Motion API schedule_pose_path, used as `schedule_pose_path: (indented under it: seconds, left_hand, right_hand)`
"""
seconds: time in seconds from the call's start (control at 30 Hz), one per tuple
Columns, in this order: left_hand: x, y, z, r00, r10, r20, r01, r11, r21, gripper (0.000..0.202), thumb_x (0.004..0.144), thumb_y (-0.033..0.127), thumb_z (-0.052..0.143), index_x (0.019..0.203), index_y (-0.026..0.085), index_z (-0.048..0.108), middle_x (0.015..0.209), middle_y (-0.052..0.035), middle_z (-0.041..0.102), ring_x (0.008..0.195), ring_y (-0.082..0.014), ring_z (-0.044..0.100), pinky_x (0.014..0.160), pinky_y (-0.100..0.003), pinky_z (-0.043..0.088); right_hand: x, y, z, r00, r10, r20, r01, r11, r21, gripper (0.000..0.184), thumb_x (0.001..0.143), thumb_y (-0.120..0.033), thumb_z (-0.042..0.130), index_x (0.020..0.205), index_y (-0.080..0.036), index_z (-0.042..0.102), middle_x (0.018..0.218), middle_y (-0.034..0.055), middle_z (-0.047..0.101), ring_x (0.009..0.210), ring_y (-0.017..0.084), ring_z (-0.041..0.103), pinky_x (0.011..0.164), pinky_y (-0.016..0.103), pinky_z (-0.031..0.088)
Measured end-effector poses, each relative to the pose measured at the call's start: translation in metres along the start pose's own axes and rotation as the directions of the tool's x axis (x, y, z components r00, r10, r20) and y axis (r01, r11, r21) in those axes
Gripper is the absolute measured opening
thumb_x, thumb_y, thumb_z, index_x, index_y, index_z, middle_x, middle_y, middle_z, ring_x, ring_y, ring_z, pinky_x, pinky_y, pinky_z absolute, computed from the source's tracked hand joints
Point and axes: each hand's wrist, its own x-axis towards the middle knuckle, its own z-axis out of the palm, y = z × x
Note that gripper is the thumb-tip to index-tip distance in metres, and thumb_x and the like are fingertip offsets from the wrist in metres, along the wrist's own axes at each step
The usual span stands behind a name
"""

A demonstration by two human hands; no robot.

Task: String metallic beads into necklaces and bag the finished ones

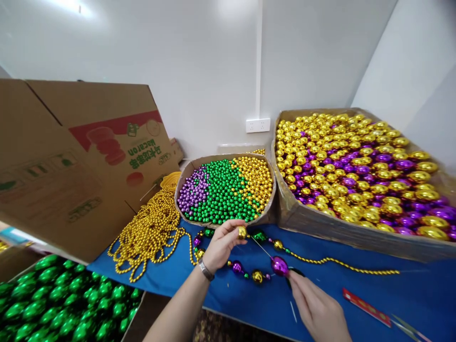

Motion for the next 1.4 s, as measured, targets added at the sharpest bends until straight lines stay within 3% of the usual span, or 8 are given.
schedule_pose_path:
  seconds: [0.07, 0.2, 0.33, 0.5, 0.73, 1.0, 1.17, 1.4]
  left_hand:
    - [0.011, 0.001, -0.014, 0.982, 0.167, -0.089, -0.129, 0.936, 0.327, 0.028, 0.081, 0.032, 0.057, 0.106, 0.020, 0.063, 0.105, -0.0090, 0.060, 0.091, -0.0204, 0.056, 0.081, -0.037, 0.048]
    - [0.035, 0.001, -0.040, 0.906, 0.424, -0.008, -0.215, 0.475, 0.853, 0.023, 0.080, 0.019, 0.052, 0.100, 0.021, 0.066, 0.111, -0.0096, 0.057, 0.106, -0.0252, 0.049, 0.094, -0.043, 0.037]
    - [0.052, -0.003, -0.038, 0.932, 0.320, 0.169, -0.229, 0.161, 0.960, 0.026, 0.082, 0.021, 0.050, 0.103, 0.022, 0.065, 0.110, -0.0106, 0.059, 0.107, -0.0274, 0.046, 0.093, -0.042, 0.037]
    - [0.074, -0.008, -0.012, 0.984, 0.060, 0.170, -0.173, 0.052, 0.984, 0.016, 0.076, 0.022, 0.058, 0.089, 0.022, 0.068, 0.088, -0.0106, 0.061, 0.093, -0.0290, 0.053, 0.081, -0.041, 0.041]
    - [0.083, -0.017, -0.011, 0.989, 0.062, 0.137, -0.145, 0.155, 0.977, 0.020, 0.072, 0.010, 0.053, 0.084, 0.018, 0.067, 0.088, -0.0096, 0.060, 0.082, -0.0256, 0.060, 0.074, -0.039, 0.045]
    - [0.068, -0.010, -0.011, 0.979, 0.198, 0.047, -0.137, 0.471, 0.872, 0.022, 0.084, 0.020, 0.046, 0.096, 0.016, 0.065, 0.098, -0.0087, 0.064, 0.087, -0.0191, 0.062, 0.081, -0.032, 0.048]
    - [0.040, 0.002, 0.009, 0.998, 0.064, 0.000, -0.064, 0.993, 0.099, 0.024, 0.081, 0.032, 0.059, 0.096, 0.014, 0.064, 0.096, -0.0089, 0.067, 0.078, -0.0178, 0.066, 0.075, -0.032, 0.051]
    - [0.018, 0.000, 0.022, 0.997, -0.063, 0.050, 0.074, 0.965, -0.253, 0.020, 0.071, 0.025, 0.073, 0.085, 0.012, 0.068, 0.090, -0.0077, 0.068, 0.077, -0.0177, 0.066, 0.074, -0.029, 0.051]
  right_hand:
    - [-0.001, 0.001, 0.000, 1.000, -0.004, -0.007, 0.004, 1.000, -0.012, 0.032, 0.093, -0.027, 0.037, 0.097, -0.019, 0.068, 0.087, 0.0038, 0.073, 0.070, 0.016, 0.070, 0.063, 0.023, 0.054]
    - [-0.002, 0.002, 0.001, 0.999, -0.019, -0.028, 0.017, 0.999, -0.039, 0.031, 0.093, -0.026, 0.037, 0.096, -0.017, 0.067, 0.086, 0.0041, 0.073, 0.070, 0.015, 0.070, 0.063, 0.022, 0.054]
    - [-0.002, 0.002, 0.003, 1.000, -0.014, -0.026, 0.014, 0.999, -0.032, 0.031, 0.093, -0.026, 0.037, 0.097, -0.019, 0.067, 0.085, 0.0031, 0.073, 0.069, 0.015, 0.070, 0.062, 0.021, 0.053]
    - [-0.002, 0.001, 0.002, 1.000, -0.024, -0.010, 0.024, 0.999, -0.042, 0.032, 0.094, -0.027, 0.037, 0.098, -0.017, 0.067, 0.086, 0.0043, 0.073, 0.069, 0.015, 0.069, 0.065, 0.022, 0.053]
    - [0.000, 0.000, 0.000, 1.000, -0.010, -0.028, 0.008, 0.998, -0.058, 0.033, 0.094, -0.025, 0.035, 0.096, -0.017, 0.067, 0.082, 0.0045, 0.073, 0.067, 0.015, 0.069, 0.061, 0.022, 0.052]
    - [0.003, -0.002, 0.001, 0.999, -0.012, -0.030, 0.011, 0.999, -0.049, 0.030, 0.093, -0.024, 0.036, 0.097, -0.017, 0.065, 0.084, 0.0042, 0.073, 0.067, 0.015, 0.069, 0.061, 0.023, 0.052]
    - [0.002, 0.000, 0.001, 0.999, 0.002, -0.037, -0.003, 1.000, -0.028, 0.029, 0.093, -0.023, 0.037, 0.098, -0.016, 0.065, 0.084, 0.0053, 0.073, 0.070, 0.016, 0.069, 0.064, 0.024, 0.053]
    - [0.003, -0.002, 0.001, 0.999, 0.021, -0.035, -0.021, 1.000, 0.003, 0.029, 0.092, -0.025, 0.039, 0.099, -0.018, 0.066, 0.085, 0.0047, 0.073, 0.070, 0.017, 0.069, 0.065, 0.025, 0.053]
